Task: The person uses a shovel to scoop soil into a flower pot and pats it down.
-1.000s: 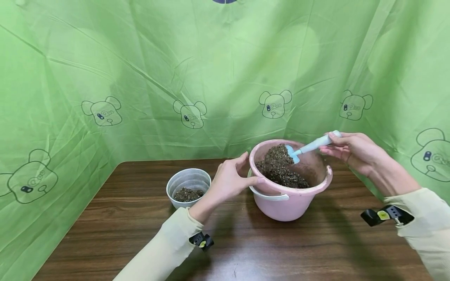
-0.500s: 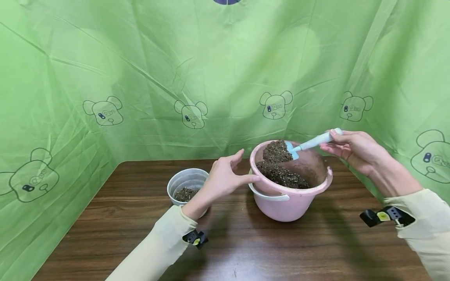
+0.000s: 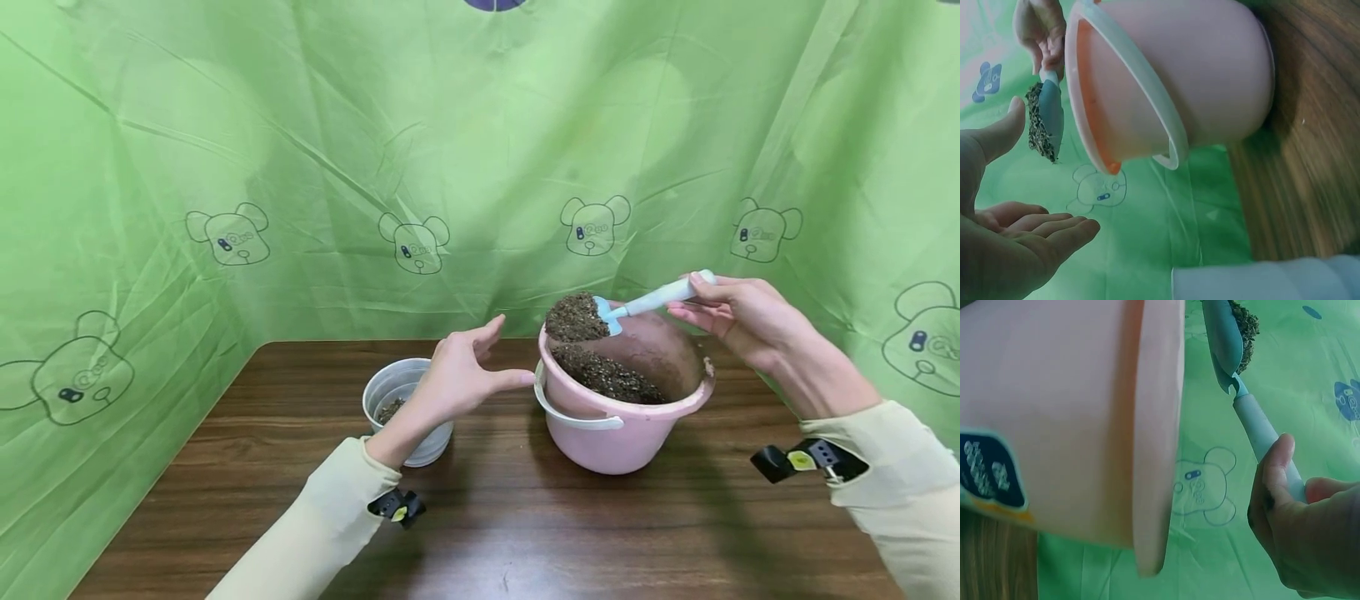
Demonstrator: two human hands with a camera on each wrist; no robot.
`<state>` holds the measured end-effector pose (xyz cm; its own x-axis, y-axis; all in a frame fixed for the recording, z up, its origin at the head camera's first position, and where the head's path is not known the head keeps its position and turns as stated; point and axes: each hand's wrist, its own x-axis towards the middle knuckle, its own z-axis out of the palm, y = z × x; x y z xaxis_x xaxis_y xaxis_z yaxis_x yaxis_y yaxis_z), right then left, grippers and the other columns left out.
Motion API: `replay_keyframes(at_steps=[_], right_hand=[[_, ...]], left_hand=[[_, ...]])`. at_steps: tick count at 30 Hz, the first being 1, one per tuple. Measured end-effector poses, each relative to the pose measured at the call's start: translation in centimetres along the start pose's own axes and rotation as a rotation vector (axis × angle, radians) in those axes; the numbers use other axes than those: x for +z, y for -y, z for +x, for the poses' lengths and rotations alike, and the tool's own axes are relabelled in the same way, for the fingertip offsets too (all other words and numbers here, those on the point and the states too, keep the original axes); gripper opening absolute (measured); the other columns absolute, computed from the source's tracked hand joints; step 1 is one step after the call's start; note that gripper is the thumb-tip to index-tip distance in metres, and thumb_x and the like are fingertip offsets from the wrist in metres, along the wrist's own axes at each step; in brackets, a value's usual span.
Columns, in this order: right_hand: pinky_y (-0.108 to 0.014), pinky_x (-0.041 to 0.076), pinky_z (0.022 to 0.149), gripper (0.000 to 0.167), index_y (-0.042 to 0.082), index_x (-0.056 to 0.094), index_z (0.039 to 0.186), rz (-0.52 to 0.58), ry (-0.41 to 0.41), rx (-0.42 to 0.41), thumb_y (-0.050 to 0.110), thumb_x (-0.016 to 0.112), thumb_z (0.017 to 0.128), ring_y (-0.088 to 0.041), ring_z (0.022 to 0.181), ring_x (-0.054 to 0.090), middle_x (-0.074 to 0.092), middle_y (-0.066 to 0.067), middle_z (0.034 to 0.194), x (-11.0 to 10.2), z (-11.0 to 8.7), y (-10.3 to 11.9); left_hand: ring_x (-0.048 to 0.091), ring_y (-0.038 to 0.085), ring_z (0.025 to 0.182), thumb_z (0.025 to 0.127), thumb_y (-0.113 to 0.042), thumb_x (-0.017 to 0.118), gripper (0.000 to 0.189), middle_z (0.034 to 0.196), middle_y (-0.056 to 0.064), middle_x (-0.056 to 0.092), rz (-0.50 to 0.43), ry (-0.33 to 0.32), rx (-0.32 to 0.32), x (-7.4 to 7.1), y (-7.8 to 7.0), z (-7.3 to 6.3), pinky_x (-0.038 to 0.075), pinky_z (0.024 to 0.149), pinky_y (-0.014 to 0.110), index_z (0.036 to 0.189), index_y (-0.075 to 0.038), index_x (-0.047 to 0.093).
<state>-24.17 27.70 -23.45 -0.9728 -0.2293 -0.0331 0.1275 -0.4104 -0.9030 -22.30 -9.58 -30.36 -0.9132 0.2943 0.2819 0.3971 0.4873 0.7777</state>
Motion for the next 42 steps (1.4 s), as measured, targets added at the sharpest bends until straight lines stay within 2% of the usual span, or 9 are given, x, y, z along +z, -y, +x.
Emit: replay_keyframes(at_steps=[8,14,22,27,34,38,42], right_hand=[[-0.032,0.06,0.091,0.024,-0.002,0.075,0.102,-0.01,-0.008,0.036,0.0,0.052,0.109,-0.027,0.091,0.075,0.071,-0.015,0.101,1.8,0.8,-0.2],[-0.032,0.06,0.092,0.021,0.0,0.074,0.102,-0.036,-0.017,0.038,0.001,0.054,0.108,-0.025,0.092,0.075,0.07,-0.015,0.101,3.2,1.1,-0.5],[-0.032,0.059,0.094,0.014,0.001,0.07,0.107,-0.07,-0.017,0.036,0.004,0.057,0.108,-0.024,0.093,0.074,0.07,-0.013,0.102,5.4,1.4,-1.3],[-0.03,0.059,0.094,0.012,0.001,0.068,0.109,-0.088,-0.019,0.042,0.004,0.057,0.108,-0.023,0.093,0.073,0.069,-0.012,0.103,6.8,1.7,-1.9],[-0.03,0.057,0.096,0.012,-0.001,0.063,0.116,-0.092,-0.046,0.056,0.006,0.058,0.108,-0.022,0.095,0.073,0.067,-0.012,0.105,8.6,2.2,-2.9],[-0.029,0.057,0.096,0.014,-0.001,0.06,0.119,-0.113,-0.065,0.072,0.007,0.057,0.108,-0.022,0.093,0.074,0.068,-0.013,0.105,9.4,2.6,-3.6],[-0.028,0.057,0.095,0.014,-0.001,0.061,0.118,-0.141,-0.059,0.075,0.007,0.055,0.109,-0.02,0.091,0.074,0.067,-0.013,0.105,9.9,3.0,-4.2]], left_hand=[[0.059,0.031,0.133,0.082,-0.042,0.092,0.093,0.157,0.001,0.051,-0.024,-0.007,-0.021,-1.9,0.5,-0.7,0.049,0.11,0.042,0.159,-0.016,0.048],[0.06,0.032,0.132,0.082,-0.043,0.092,0.092,0.157,0.0,0.052,-0.006,-0.028,-0.044,-3.4,0.9,-1.2,0.05,0.109,0.045,0.159,-0.017,0.049],[0.052,0.023,0.141,0.082,-0.042,0.092,0.094,0.158,0.001,0.05,-0.061,-0.037,-0.082,-5.2,1.9,-2.2,0.043,0.115,0.039,0.16,-0.015,0.046],[0.05,0.027,0.143,0.082,-0.039,0.093,0.095,0.159,0.003,0.049,-0.075,-0.051,-0.097,-6.1,2.6,-2.7,0.042,0.116,0.039,0.161,-0.014,0.045],[0.049,0.03,0.143,0.082,-0.041,0.092,0.097,0.159,0.009,0.049,-0.017,-0.067,-0.072,-7.3,3.8,-3.4,0.041,0.117,0.044,0.161,-0.01,0.044],[0.047,0.028,0.144,0.083,-0.041,0.092,0.097,0.159,0.01,0.049,0.023,-0.075,-0.078,-7.8,4.7,-3.8,0.039,0.118,0.045,0.161,-0.008,0.043],[0.048,0.03,0.144,0.084,-0.04,0.091,0.096,0.157,0.012,0.05,0.07,-0.088,-0.09,-8.2,5.7,-4.3,0.039,0.118,0.047,0.16,-0.006,0.043]])
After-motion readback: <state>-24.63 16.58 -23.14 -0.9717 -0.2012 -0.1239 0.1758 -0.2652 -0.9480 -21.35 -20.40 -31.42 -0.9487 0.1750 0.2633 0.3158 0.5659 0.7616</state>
